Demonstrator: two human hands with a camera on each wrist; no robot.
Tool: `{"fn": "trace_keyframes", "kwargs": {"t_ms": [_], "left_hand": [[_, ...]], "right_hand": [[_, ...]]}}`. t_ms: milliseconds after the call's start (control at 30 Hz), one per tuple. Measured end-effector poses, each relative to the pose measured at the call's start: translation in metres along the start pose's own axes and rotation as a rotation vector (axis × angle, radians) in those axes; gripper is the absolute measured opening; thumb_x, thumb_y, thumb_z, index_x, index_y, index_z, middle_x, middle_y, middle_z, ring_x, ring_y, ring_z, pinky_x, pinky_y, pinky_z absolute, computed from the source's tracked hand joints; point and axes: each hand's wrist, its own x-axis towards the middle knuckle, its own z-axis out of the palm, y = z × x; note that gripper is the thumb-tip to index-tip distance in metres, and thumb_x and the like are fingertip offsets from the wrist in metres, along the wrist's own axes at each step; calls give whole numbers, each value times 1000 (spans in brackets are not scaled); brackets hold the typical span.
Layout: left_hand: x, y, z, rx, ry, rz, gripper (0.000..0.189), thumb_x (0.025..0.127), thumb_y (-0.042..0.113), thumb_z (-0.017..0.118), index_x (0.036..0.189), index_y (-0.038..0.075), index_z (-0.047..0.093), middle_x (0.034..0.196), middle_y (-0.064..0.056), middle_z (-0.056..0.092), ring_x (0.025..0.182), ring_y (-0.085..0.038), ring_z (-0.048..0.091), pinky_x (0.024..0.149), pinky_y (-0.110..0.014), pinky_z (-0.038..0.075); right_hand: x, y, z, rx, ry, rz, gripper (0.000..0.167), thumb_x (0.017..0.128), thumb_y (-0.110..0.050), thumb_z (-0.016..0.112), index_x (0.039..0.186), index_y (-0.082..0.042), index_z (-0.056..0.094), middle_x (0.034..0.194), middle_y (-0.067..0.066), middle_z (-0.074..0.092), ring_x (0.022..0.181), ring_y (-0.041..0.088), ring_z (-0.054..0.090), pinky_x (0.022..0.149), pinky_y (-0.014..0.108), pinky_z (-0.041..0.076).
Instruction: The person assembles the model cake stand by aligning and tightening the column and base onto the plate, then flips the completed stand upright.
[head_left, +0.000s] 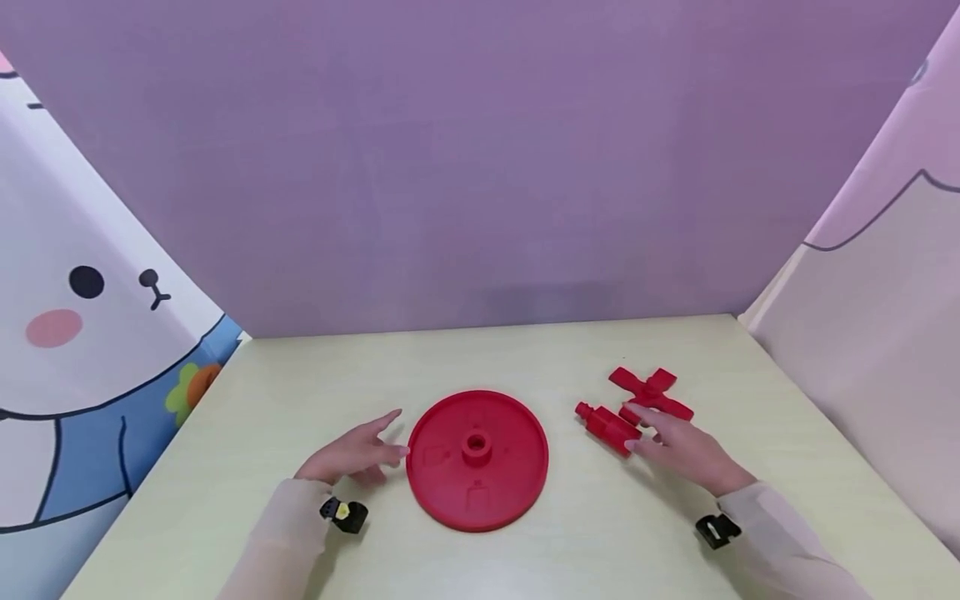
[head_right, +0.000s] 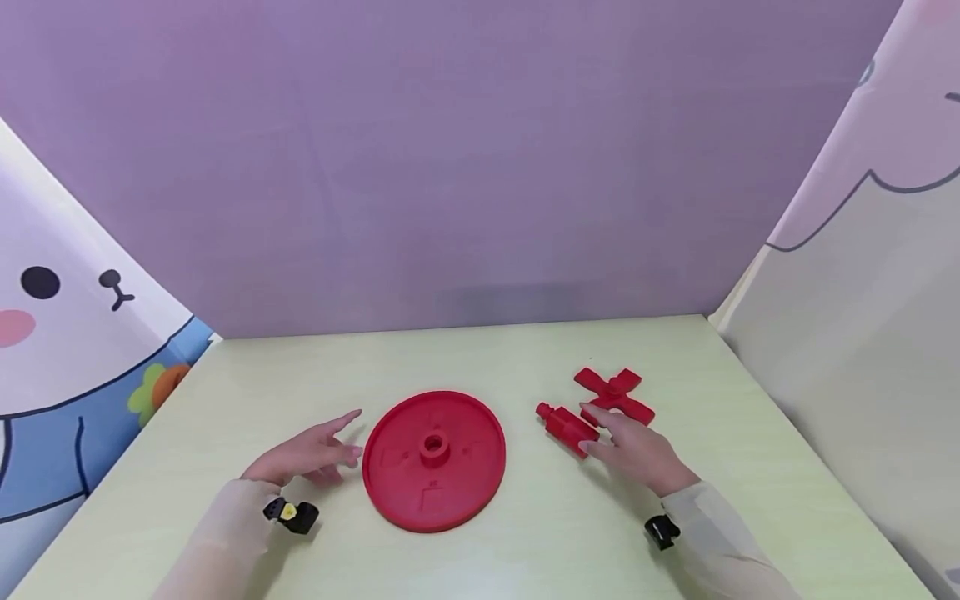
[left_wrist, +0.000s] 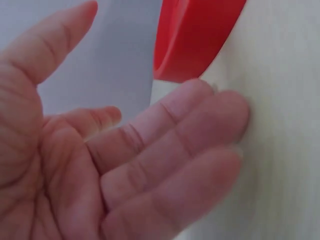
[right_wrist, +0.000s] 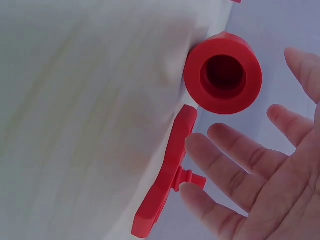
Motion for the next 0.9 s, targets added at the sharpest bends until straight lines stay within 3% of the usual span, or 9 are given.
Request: {"fn": "trace_keyframes", "kwargs": {"t_ms": [233,433,700,900], "left_hand": [[3,2,10,-23,-66,4,88,84,22,74,153,11,20,75,-9,62,58,-21,63,63,-34,56],[4,1,15,-42,-113,27,91,83,15,76,153,9,18,68,-6,63,55,-18,61,61,-33,56],[9,3,19,-50,-149,29,92,81,15,77,153,8,20,63,-6,62,51,-15,59,59,-31,56],[10,4,19,-66,-155,44,93,81,12,76,153,8,18,65,-6,63,51,-14,59,57,-31,55]], "right_hand": [[2,-1,2,-2,-8,-21,60,87,-27,70,136,2,50,121,20,59,89,22,59,70,36,51],[6,-1,5,3,-19,-21,60,85,-23,73,134,4,51,110,12,62,81,16,55,64,30,48],[12,2,5,199,-98,76,70,83,-22,75,139,5,44,111,17,59,99,30,55,69,32,51],[17,2,6,217,-122,148,73,81,-26,77,139,3,44,102,11,59,94,26,55,67,32,50]]}}
